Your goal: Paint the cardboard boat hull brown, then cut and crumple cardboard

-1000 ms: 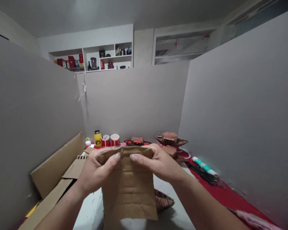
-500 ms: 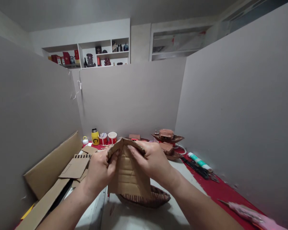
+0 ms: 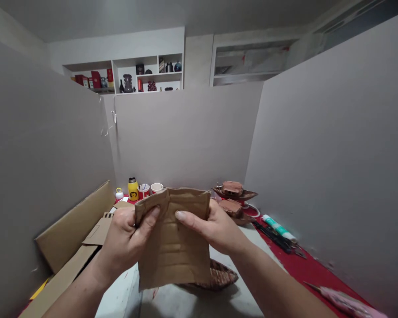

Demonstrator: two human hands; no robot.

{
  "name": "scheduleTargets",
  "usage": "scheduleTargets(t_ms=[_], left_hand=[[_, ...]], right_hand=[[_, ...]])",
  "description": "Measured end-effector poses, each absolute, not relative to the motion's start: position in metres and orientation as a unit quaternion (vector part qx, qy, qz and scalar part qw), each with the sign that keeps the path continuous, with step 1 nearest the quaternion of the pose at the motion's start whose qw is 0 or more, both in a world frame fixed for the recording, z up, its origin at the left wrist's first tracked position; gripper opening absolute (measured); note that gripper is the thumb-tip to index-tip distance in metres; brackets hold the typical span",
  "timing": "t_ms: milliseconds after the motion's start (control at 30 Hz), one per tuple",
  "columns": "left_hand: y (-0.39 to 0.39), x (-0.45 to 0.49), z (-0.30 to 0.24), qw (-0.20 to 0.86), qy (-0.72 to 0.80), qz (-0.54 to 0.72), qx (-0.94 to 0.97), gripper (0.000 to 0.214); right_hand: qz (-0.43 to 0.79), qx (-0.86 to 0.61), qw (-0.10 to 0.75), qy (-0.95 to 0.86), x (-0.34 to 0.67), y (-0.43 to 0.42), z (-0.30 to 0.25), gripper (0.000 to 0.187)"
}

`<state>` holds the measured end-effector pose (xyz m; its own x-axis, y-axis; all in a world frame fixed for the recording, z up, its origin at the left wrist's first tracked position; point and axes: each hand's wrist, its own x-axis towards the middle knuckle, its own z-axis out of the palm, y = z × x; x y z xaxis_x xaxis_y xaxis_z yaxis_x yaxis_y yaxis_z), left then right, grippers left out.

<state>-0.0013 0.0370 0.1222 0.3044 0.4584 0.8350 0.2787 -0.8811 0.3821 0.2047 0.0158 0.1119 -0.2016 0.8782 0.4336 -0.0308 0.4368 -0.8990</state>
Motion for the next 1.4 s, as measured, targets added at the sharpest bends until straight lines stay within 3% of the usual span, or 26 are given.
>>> scheduleTargets(t_ms=[233,300,400,533,667,800,900,1067,1267,1333,1400], left_hand=[[0.042,0.008,0.107,-0.133,0.262,0.532,0.794,0.025],[0.039,0.01,0.106,-0.139,0.271,0.544,0.782,0.024],[0.034,0.01,0.112,0.053,0.28,0.558,0.779,0.029],[0.033,0.01,0.123,0.352,0.272,0.473,0.761,0.031],[0.037,0.01,0.122,0.42,0.283,0.474,0.72,0.039],[0.037,0.008,0.12,0.313,0.303,0.52,0.734,0.038],[0.038,0.007,0.119,0.215,0.32,0.532,0.754,0.037],[0.047,0.009,0.111,0.187,0.326,0.506,0.776,0.031],[0.061,0.021,0.093,-0.038,0.38,0.493,0.782,0.026],[0.065,0.023,0.092,-0.032,0.388,0.496,0.776,0.027],[0.068,0.021,0.096,0.085,0.378,0.51,0.768,0.028]], right_hand=[[0.24,-0.375,0.542,-0.712,0.196,0.016,0.112,0.028],[0.197,-0.377,0.548,-0.72,0.197,0.018,0.113,0.026],[0.258,-0.357,0.563,-0.699,0.205,0.023,0.115,0.026],[0.384,-0.324,0.594,-0.628,0.219,0.031,0.118,0.038],[0.454,-0.26,0.573,-0.631,0.224,0.036,0.117,0.042],[0.497,-0.232,0.537,-0.641,0.219,0.039,0.111,0.048],[0.438,-0.296,0.548,-0.649,0.215,0.039,0.109,0.041],[0.32,-0.342,0.573,-0.672,0.208,0.036,0.108,0.03],[0.269,-0.378,0.616,-0.637,0.191,0.057,0.091,0.02],[0.281,-0.377,0.619,-0.629,0.191,0.061,0.089,0.022],[0.31,-0.359,0.615,-0.63,0.195,0.06,0.093,0.028]])
